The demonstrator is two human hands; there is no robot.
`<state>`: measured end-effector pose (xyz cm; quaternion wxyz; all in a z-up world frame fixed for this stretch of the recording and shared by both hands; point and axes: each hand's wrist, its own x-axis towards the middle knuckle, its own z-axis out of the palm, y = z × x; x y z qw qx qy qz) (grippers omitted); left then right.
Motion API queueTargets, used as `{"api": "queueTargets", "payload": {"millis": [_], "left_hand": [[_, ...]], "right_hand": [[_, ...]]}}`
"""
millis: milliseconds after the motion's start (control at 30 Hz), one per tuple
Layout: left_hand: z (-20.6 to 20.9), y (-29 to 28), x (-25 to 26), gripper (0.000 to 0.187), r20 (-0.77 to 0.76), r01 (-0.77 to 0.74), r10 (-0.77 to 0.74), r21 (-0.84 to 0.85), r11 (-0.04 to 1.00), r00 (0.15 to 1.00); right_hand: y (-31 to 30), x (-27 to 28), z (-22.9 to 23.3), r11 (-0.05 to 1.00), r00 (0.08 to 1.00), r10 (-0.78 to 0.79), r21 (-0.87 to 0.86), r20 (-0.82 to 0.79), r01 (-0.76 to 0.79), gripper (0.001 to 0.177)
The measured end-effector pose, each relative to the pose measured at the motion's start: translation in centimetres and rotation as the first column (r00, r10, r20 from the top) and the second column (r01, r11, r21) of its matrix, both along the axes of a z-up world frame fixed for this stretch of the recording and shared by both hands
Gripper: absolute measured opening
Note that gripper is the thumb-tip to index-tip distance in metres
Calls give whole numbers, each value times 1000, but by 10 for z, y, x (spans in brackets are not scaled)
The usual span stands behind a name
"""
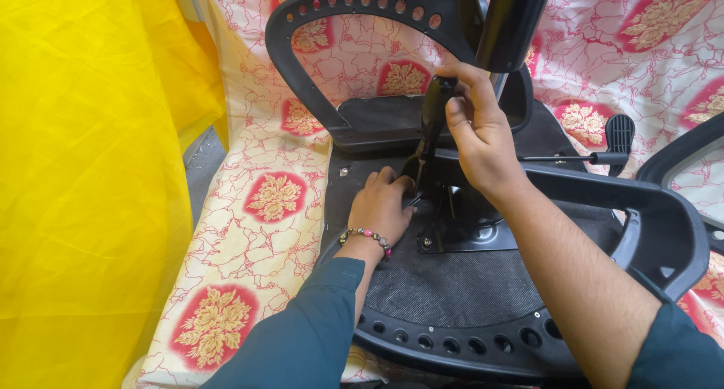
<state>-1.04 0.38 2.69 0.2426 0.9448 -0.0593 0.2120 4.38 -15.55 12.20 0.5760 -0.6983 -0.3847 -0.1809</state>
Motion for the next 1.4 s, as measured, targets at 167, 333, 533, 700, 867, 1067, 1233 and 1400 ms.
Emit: {"api": "queueTargets", "payload": {"millis": [167,333,533,700,867,1067,1233,1400], "left_hand": [[0,0,0,34,2,5,-5,13,1000,1000],[-1,0,1,35,3,-7,7,9,1000,1000],[-4,0,0,31,22,-10,9,13,1000,1000],[-4,0,2,30,11,-24,24,-10,1000,1000],[-3,-1,0,30,20,-28,28,-2,1000,999],[-1,-2,0,31,13,-33,33,13,999,999],[-2,-2,0,29,22,-37,37,14,999,999],[-2,-3,-1,28,6,-44,44,9,999,999]], "right_hand": [[0,-3,-1,998,999,-50,32,13,50,41],[-4,2,3,997,997,-9,72,-76,15,44],[-3,-2,-2,999,1000,22,-38,-22,-23,49],[-6,1,3,998,997,15,66,-70,-10,45],[-7,-3,3,990,984,132,63,-119,-125,42],[-9,-4,5,999,1000,6,35,-11,-6,36],[-8,-4,6,988,987,138,80,-83,-131,35],[-7,-5,4,998,998,61,-22,17,-60,47]]}}
